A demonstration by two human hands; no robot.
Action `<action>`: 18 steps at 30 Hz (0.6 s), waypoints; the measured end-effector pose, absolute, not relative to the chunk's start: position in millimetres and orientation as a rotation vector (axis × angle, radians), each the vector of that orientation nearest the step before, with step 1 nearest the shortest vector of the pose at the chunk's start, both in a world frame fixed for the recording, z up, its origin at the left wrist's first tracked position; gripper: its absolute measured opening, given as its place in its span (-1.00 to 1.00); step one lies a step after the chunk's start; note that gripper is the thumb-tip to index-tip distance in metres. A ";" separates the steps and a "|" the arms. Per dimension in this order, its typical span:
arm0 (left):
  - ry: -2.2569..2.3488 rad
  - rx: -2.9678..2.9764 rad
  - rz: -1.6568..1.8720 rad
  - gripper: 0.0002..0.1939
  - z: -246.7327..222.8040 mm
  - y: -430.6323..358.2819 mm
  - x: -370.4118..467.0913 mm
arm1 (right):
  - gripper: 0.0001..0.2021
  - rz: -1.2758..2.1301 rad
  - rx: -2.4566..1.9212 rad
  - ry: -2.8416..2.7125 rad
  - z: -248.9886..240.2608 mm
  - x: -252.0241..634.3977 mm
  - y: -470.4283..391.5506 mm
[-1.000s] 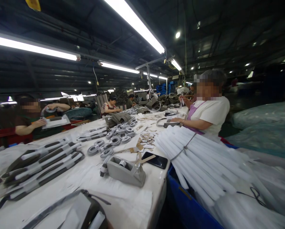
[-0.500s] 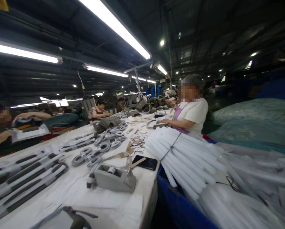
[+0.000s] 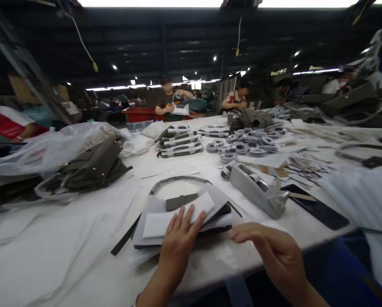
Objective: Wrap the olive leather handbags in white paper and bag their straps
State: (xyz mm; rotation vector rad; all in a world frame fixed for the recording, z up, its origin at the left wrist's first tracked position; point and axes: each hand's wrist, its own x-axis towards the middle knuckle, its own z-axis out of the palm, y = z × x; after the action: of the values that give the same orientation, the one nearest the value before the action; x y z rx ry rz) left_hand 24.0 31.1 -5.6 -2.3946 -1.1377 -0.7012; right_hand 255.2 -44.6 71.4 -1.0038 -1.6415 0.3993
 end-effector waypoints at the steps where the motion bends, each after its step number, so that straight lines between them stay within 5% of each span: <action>1: -1.120 -2.383 -0.734 -0.30 -8.4 26.8 25.8 | -0.72 0.430 -1.028 -1.606 83.8 257.1 -38.0; 11: -1.071 -2.300 -0.746 -0.49 -17.4 16.7 34.4 | -0.64 0.638 -2.003 -2.318 88.6 203.9 155.0; 18: -1.031 -2.242 -0.797 -0.49 -26.7 17.8 21.7 | -0.70 0.523 -2.258 -2.431 71.8 181.0 198.5</action>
State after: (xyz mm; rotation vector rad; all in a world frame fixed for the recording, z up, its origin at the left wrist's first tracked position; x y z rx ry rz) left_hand 21.7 17.8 -26.7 -2.2424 -1.0311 -0.7970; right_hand 181.0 198.5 71.8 -2.2581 -2.4307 0.5231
